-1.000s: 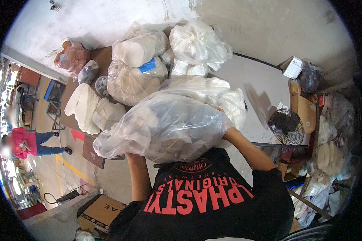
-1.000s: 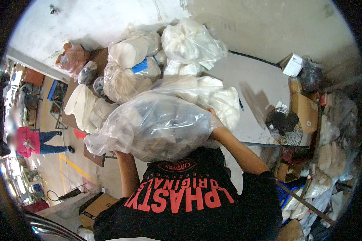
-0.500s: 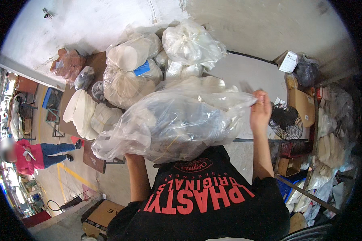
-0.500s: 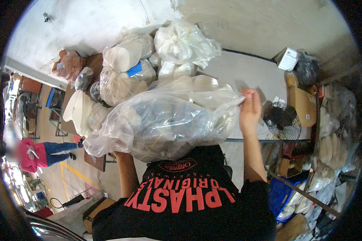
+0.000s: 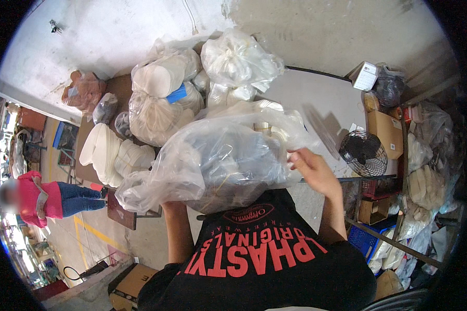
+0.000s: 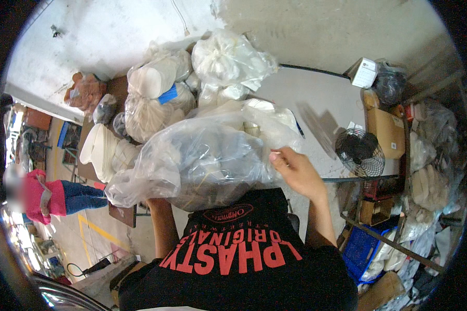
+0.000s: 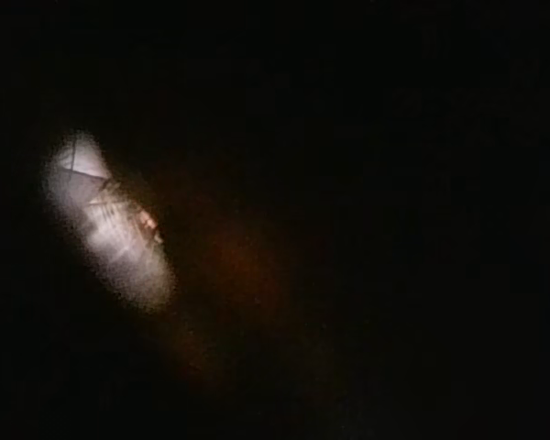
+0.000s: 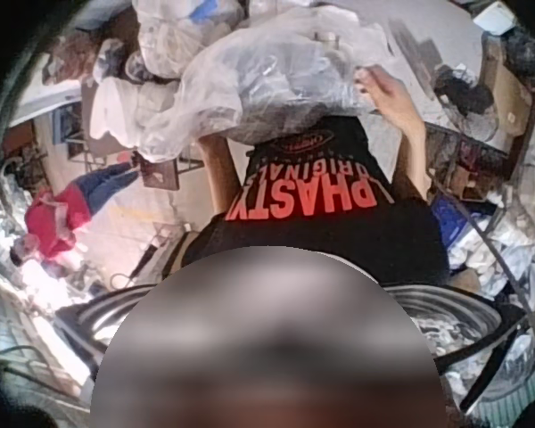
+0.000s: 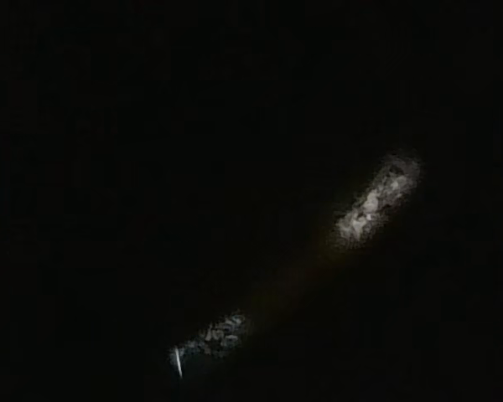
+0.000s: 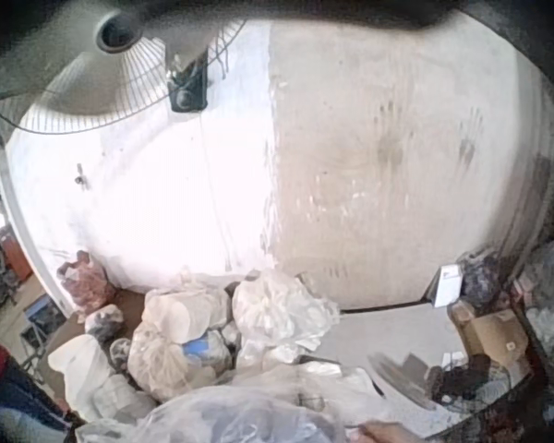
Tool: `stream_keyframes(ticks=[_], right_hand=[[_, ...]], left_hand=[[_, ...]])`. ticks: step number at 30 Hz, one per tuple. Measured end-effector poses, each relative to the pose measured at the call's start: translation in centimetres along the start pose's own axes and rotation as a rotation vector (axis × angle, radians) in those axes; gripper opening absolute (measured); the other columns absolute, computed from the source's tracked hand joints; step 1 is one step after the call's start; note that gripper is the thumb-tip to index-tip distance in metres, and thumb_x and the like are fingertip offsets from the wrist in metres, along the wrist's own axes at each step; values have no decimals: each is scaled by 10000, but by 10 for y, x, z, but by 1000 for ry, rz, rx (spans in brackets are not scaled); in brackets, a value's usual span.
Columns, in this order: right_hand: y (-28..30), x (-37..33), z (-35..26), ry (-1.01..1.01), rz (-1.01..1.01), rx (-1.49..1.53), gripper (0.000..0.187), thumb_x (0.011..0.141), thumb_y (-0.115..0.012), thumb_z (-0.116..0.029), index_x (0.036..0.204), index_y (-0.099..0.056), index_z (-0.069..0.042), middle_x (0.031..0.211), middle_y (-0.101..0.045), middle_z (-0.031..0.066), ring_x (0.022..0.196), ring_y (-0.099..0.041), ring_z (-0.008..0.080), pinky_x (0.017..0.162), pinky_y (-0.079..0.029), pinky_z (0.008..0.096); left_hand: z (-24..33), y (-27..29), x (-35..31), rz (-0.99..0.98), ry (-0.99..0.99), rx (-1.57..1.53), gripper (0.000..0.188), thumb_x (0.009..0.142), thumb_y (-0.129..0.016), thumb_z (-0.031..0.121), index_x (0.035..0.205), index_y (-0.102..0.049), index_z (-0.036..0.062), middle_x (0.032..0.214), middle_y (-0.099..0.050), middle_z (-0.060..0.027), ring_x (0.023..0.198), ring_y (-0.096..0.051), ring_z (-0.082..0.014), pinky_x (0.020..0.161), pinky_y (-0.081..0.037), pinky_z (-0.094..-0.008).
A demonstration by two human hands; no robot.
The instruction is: The person unpacks several plastic bags containing stacks of white disposable plates and other items on a cluttered table. They remove the contents, separate the stacks, and place them back into bags or onto the table.
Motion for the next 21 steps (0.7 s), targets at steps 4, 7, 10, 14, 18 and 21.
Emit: stream_keyframes(ticks=[4,7,10,14,18,21], right_hand=[[-29,8,1,165,138,-2,487,995,-662,-387,1227,-591,35,1067,-703,207,881,-701,303,769,-552,404],[-31,20,19,86,255,171,356,973,-712,-252,1197,-608,3,1011,-695,144,896,-683,230,744,-557,376],[-26,24,29,95,313,352,240,971,-710,-169,1124,-609,-15,984,-679,93,920,-655,170,758,-546,343],[-27,17,26,112,147,436,140,1008,-659,-151,1000,-586,-31,922,-637,37,901,-602,124,815,-501,308],[-29,-1,-19,306,-185,487,197,1062,-564,-193,937,-568,-41,865,-569,-4,854,-532,121,815,-451,307],[-29,-19,-61,360,-333,546,271,1091,-492,-227,892,-529,-48,815,-469,-24,780,-449,115,727,-402,292]], left_hand=[[-3,-4,-1,5,0,23,724,914,-642,461,1473,-467,36,1406,-576,-177,1269,-577,-348,1078,-474,-495],[-7,-7,-2,10,2,44,724,906,-660,441,1471,-466,32,1400,-579,-175,1265,-579,-342,1077,-475,-488],[-11,-12,-1,13,9,65,726,898,-677,421,1470,-465,28,1395,-581,-172,1262,-581,-336,1077,-475,-481],[-18,-23,5,10,17,107,729,887,-701,394,1468,-464,23,1388,-585,-168,1257,-584,-327,1076,-475,-472],[-29,-43,16,-10,24,169,734,876,-724,368,1466,-463,18,1381,-589,-165,1253,-586,-319,1075,-476,-462],[-42,-66,30,-25,35,245,739,868,-742,348,1465,-462,14,1375,-591,-162,1249,-588,-313,1075,-476,-455]])
Point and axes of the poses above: each hand's wrist, its own x-axis towards the middle knuckle, its own y-axis out of the back of the hand, z = x × y, the point moved 7 cm from there along x, towards the middle knuckle
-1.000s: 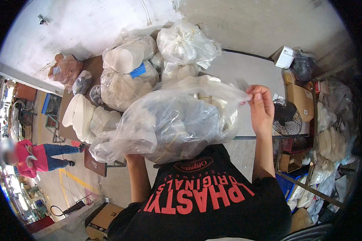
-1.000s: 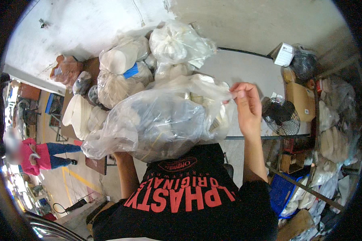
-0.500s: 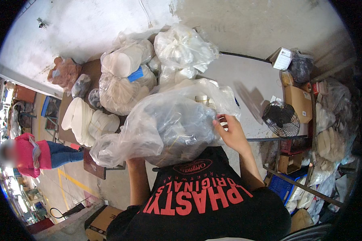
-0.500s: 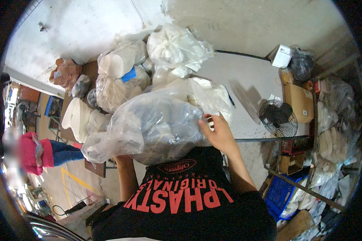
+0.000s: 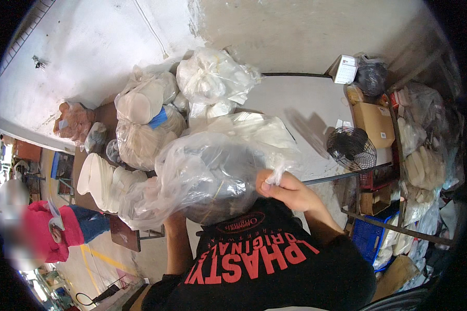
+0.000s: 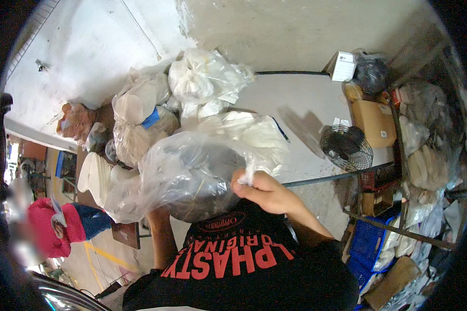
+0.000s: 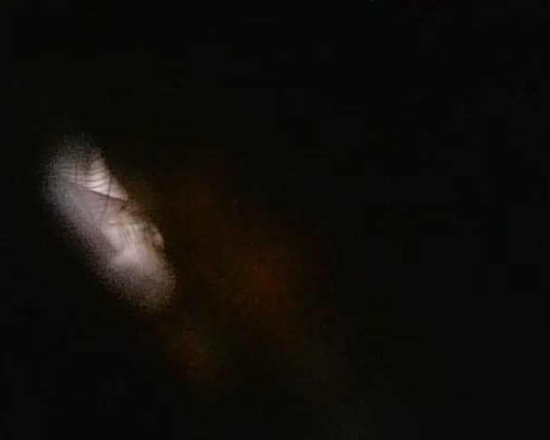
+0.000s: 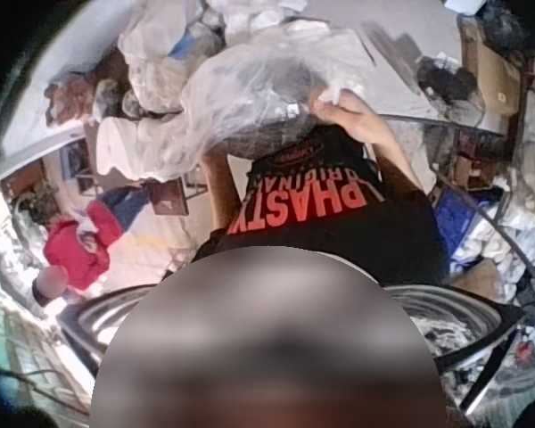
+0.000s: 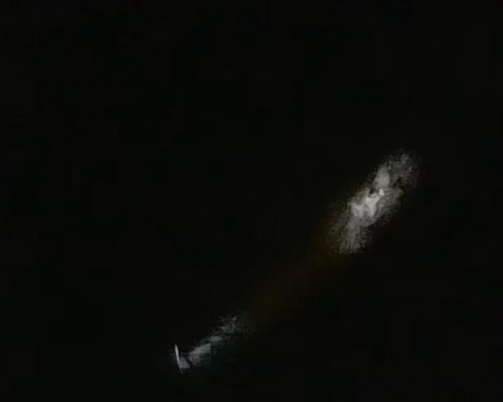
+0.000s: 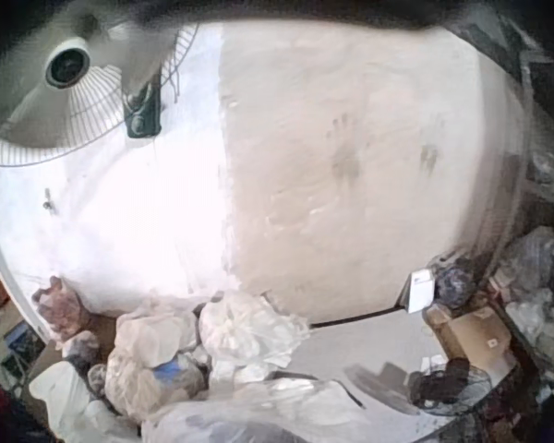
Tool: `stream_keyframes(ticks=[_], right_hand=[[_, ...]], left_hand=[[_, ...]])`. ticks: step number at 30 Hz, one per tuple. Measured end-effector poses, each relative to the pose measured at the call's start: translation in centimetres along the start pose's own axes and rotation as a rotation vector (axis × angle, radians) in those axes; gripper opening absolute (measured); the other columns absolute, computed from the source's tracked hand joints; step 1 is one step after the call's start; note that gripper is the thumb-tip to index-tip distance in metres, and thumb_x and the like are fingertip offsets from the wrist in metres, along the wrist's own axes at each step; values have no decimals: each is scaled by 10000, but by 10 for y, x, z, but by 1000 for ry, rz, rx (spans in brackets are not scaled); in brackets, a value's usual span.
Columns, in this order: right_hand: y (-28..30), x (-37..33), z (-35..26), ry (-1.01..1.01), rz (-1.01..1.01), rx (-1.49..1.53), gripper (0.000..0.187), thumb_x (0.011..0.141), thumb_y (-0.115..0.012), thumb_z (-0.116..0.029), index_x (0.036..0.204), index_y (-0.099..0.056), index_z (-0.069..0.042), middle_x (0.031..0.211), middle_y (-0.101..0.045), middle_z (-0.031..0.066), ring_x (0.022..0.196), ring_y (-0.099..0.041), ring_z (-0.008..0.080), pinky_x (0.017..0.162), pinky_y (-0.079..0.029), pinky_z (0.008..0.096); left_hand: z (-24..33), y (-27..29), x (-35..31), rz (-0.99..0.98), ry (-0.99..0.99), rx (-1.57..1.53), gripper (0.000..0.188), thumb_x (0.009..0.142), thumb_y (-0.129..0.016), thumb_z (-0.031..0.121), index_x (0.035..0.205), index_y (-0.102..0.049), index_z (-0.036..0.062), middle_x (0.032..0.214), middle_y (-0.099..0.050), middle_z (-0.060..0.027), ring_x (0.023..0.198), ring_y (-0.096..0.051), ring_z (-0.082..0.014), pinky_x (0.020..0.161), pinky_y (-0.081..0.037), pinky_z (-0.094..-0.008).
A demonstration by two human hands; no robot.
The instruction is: The person unpacks several plastic bags containing stacks of white disposable plates and other items on a cluttered table. They remove the contents, separate the stacks, and place them back into bags or onto the table.
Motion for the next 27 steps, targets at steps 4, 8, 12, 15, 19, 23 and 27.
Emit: stream_keyframes(ticks=[4,8,12,15,19,23,27], right_hand=[[-26,0,-48,58,-172,190,392,1110,-464,-342,839,-484,-60,797,-426,-17,690,-393,90,618,-347,253],[5,9,-82,183,-40,352,448,1112,-428,-410,812,-460,-79,775,-422,-7,677,-410,102,568,-372,253],[43,18,-104,241,82,289,486,1118,-378,-442,804,-457,-80,787,-418,4,684,-409,119,571,-448,280],[67,19,-121,232,131,268,501,1117,-381,-445,787,-452,-75,783,-410,4,695,-414,121,581,-486,297],[112,22,-155,264,221,273,512,1096,-412,-495,764,-437,-106,720,-373,-14,608,-398,112,508,-515,308],[171,42,-197,344,287,313,449,1112,-377,-414,732,-368,-176,670,-316,-54,590,-355,94,375,-439,272],[228,55,-241,417,265,305,411,1103,-400,-384,736,-364,-202,664,-299,-78,585,-323,82,392,-388,260]], left_hand=[[-1,-49,21,-19,15,198,746,857,-765,321,1463,-461,9,1368,-595,-158,1244,-591,-305,1074,-476,-446],[17,-92,35,-18,24,591,755,846,-788,294,1461,-459,4,1361,-599,-155,1240,-594,-296,1074,-476,-436],[51,-107,50,175,-110,1054,881,804,-830,305,1504,-400,-11,1383,-576,-175,1250,-591,-291,1069,-482,-420],[66,-134,52,284,-248,1339,1021,775,-836,366,1552,-317,-44,1414,-539,-214,1269,-580,-309,1074,-483,-419],[85,-206,47,127,-320,1150,1063,819,-730,467,1551,-240,-129,1466,-465,-285,1299,-556,-374,1096,-475,-448],[76,-244,83,103,-386,959,996,886,-623,432,1537,-186,-182,1558,-349,-336,1375,-490,-412,1141,-434,-504],[51,-287,127,32,-568,1559,943,946,-560,398,1542,-122,-186,1590,-272,-368,1479,-353,-423,1142,-424,-499]])
Point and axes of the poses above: each hand's wrist, its own x-axis towards the middle knuckle, its own y-axis out of the back of the hand, z = x × y, the point moved 7 cm from there along x, towards the middle knuckle
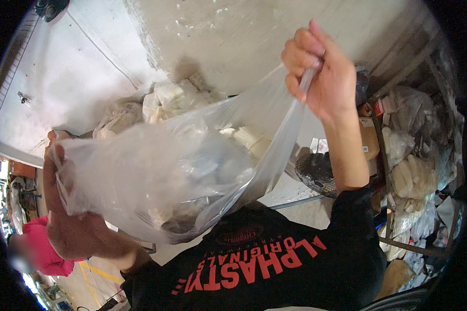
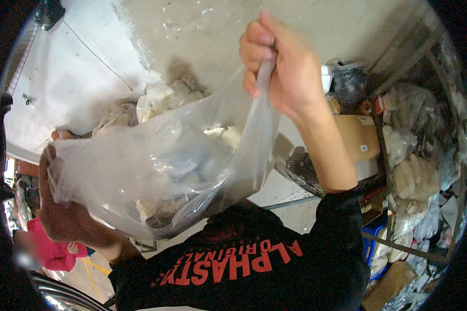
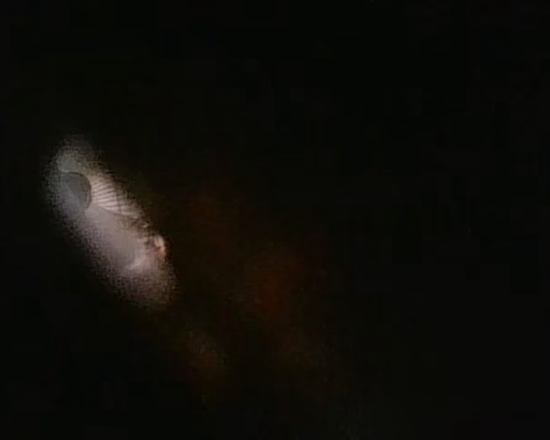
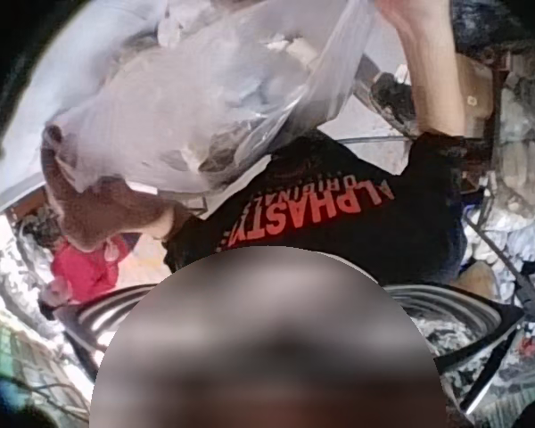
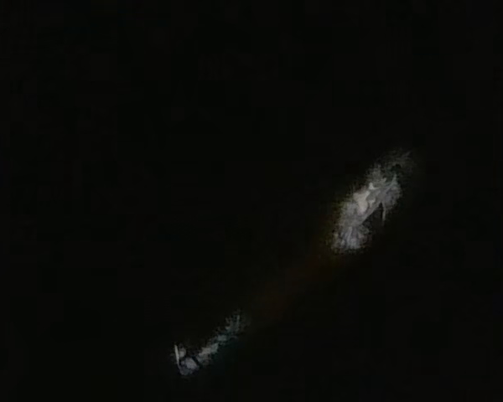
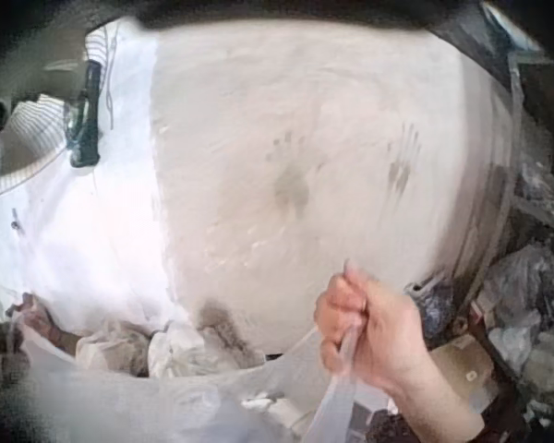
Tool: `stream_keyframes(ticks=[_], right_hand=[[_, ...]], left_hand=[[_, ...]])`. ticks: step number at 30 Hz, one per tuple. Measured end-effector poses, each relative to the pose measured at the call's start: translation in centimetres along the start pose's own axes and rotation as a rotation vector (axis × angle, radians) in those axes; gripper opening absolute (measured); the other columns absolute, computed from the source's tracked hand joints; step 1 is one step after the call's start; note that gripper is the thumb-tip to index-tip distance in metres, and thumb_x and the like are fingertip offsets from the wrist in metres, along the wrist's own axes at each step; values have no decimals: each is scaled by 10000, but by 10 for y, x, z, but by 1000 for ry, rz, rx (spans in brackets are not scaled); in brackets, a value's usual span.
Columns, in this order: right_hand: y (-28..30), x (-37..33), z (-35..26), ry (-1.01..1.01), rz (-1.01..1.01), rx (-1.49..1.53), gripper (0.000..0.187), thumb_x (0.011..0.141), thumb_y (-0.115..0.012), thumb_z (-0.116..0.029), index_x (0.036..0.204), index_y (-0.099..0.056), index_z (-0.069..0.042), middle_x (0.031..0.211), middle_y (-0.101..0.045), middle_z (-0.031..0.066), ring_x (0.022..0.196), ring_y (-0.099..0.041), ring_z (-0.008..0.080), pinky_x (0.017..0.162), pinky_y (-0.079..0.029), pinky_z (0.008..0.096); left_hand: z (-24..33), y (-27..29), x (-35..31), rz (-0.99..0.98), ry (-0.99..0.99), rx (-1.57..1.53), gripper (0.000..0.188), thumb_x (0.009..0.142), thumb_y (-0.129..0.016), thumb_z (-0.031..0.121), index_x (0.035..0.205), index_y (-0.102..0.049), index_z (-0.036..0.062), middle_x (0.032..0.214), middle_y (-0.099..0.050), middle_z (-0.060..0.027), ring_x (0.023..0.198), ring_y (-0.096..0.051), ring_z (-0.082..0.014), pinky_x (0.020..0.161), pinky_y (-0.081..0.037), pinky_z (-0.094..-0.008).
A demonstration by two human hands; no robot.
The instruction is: The person unpacks several plastic bags containing stacks of white disposable plates and other items on a cluttered table. They remove the contents, separate the stacks, and place them back into bags or onto the table.
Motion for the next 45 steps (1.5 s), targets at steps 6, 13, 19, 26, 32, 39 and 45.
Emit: stream_keyframes(ticks=[6,13,19,26,32,39,45], right_hand=[[83,30,-71,159,159,21,415,1097,-393,-434,738,-412,-227,627,-370,-78,543,-410,113,439,-441,326],[191,28,-84,151,109,-191,360,1086,-438,-354,761,-391,-207,669,-276,-79,645,-325,86,560,-348,259],[270,25,-34,-39,443,-590,444,1087,-438,-426,739,-461,-153,708,-405,-48,643,-398,107,660,-421,294],[234,17,-9,-277,202,-1038,618,1072,-397,-568,854,-640,-43,810,-574,42,778,-570,172,819,-498,325],[231,-79,0,-436,70,-1601,673,1009,-541,-573,1207,-638,62,1144,-654,267,1084,-618,373,973,-479,450],[237,-223,54,-827,339,-1821,856,941,-629,-583,1416,-462,110,1285,-575,392,1258,-557,491,1003,-481,529],[224,-245,70,-605,137,-1402,733,932,-684,-453,1386,-495,92,1149,-625,374,1126,-596,490,964,-484,494]], left_hand=[[29,-86,72,-499,-68,-539,917,920,-645,302,1509,-158,-206,1601,-236,-357,1456,-407,-361,1059,-535,-377],[12,-245,103,-517,-57,-1305,799,908,-518,300,1480,-277,-203,1550,-338,-342,1371,-474,-389,1105,-446,-475],[-41,-329,105,-433,241,-1083,670,881,-474,140,1446,-340,-193,1482,-435,-303,1378,-464,-422,1144,-381,-524],[-67,-335,95,-522,276,-630,661,917,-541,116,1509,-368,-122,1482,-511,-208,1356,-516,-308,1126,-398,-409],[-100,-291,70,-459,278,-367,590,943,-570,50,1511,-444,-48,1463,-563,-162,1255,-596,-270,1062,-451,-369],[-96,-252,0,-474,122,-19,458,969,-554,29,1426,-554,7,1397,-588,-172,1230,-596,-267,1050,-458,-392],[-59,-292,-116,-442,-168,118,577,863,-675,92,1423,-535,100,1477,-466,-201,1378,-437,-388,1150,-320,-524]])
Point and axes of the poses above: each hand's wrist, its own x-axis towards the middle knuckle, its own y-axis out of the back of the hand, z = x × y, the point moved 7 cm from there along x, towards the middle knuckle
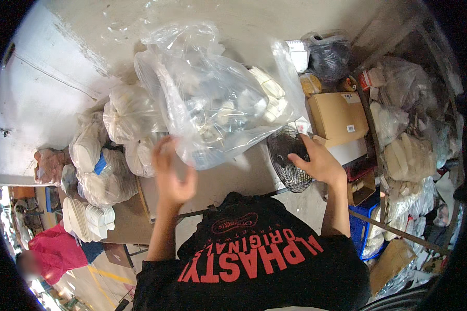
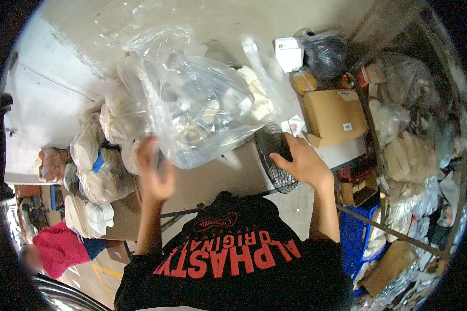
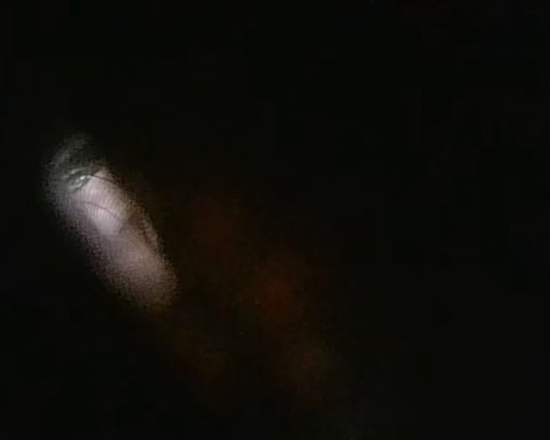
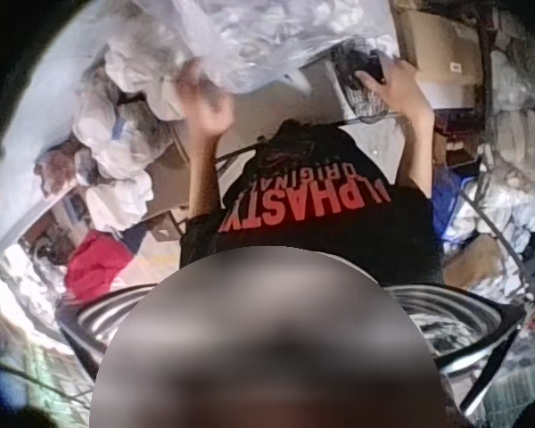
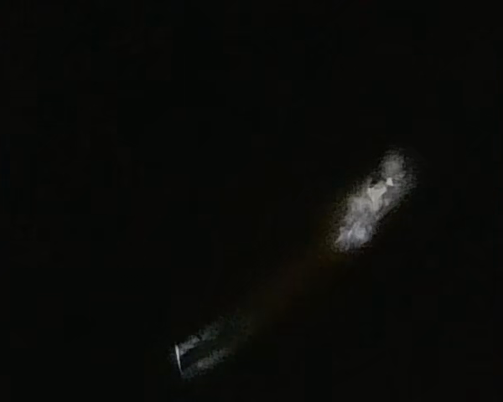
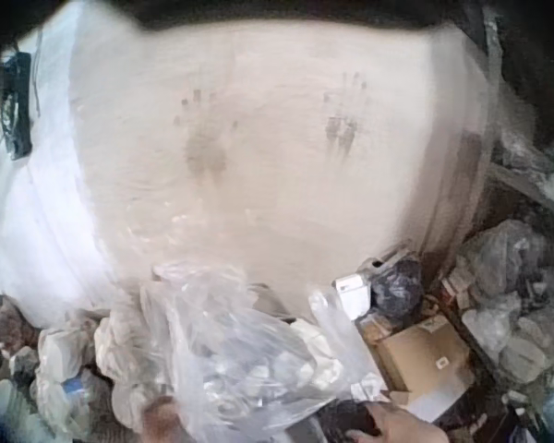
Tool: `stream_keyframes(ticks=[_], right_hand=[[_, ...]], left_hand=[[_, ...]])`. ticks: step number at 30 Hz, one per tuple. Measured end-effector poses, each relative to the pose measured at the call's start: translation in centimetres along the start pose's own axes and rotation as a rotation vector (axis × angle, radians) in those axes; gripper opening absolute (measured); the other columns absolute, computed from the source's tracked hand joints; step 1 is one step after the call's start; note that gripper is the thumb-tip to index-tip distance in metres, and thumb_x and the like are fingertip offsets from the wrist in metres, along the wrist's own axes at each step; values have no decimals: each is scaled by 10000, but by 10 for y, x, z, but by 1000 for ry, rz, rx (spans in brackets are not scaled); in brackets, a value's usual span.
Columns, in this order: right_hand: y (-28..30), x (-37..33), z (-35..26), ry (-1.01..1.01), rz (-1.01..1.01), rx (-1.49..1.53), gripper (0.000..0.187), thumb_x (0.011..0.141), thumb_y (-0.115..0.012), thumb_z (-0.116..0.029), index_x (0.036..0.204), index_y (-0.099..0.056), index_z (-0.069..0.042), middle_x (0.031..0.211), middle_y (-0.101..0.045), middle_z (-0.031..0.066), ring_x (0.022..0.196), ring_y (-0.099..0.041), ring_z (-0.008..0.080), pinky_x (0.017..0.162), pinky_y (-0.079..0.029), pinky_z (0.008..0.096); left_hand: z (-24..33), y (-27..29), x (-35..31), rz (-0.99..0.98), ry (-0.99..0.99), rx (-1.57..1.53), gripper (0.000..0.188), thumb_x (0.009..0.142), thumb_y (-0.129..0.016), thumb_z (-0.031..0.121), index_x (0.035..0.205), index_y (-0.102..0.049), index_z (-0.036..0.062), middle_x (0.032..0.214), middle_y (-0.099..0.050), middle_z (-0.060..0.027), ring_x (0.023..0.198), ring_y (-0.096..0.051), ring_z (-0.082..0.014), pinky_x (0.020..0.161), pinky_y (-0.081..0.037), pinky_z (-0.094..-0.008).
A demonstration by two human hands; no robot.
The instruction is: The person unpacks several plastic bags containing stacks of white disposable plates and other items on a cluttered table. They remove the contents, separate the stacks, and place them back into bags or onto the table.
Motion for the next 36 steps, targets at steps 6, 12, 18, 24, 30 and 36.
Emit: stream_keyframes(ticks=[6,12,18,24,30,36], right_hand=[[-8,-12,-26,321,-158,48,618,860,-740,-287,1358,-551,27,1138,-661,253,1061,-603,438,947,-484,466],[-12,-17,-24,214,-140,66,625,790,-758,-253,1332,-584,3,1166,-664,241,1131,-597,427,1005,-472,458],[-19,-26,-33,363,-211,98,625,736,-756,-231,1310,-612,-28,1216,-668,217,1152,-599,420,1030,-468,458],[-16,-42,-36,296,53,-37,623,752,-743,-225,1333,-604,-47,1285,-641,190,1229,-566,404,1080,-435,470],[10,-68,-82,343,291,34,488,848,-723,-177,1303,-600,-46,1227,-654,171,1167,-602,392,1014,-475,460],[63,-142,-209,944,471,539,155,985,-604,-139,1111,-654,-63,1109,-687,142,969,-668,342,876,-515,484]], left_hand=[[-12,-84,-22,-323,-96,423,838,748,-826,264,1513,-498,357,1655,-281,-177,1527,-237,-422,1203,-175,-668],[-40,-94,20,-121,-89,400,885,659,-884,349,1470,-537,416,1601,-397,-77,1472,-350,-365,1171,-261,-677],[-60,-102,78,-76,22,479,789,707,-854,470,1441,-574,398,1543,-473,-85,1388,-451,-360,1141,-337,-625],[-61,-107,70,-77,1,434,810,717,-845,527,1458,-548,390,1535,-456,-96,1388,-437,-364,1126,-339,-651],[-59,-105,62,-65,-124,404,828,743,-837,511,1489,-526,331,1541,-439,-134,1394,-423,-387,1149,-322,-589],[-59,-104,60,-48,-176,317,828,748,-852,452,1493,-529,292,1527,-453,-156,1385,-435,-397,1145,-341,-550]])
Point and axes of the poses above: each hand's wrist, its own x-axis towards the middle knuckle, its own y-axis out of the back of the hand, z = x × y, the point moved 7 cm from there along x, towards the middle knuckle
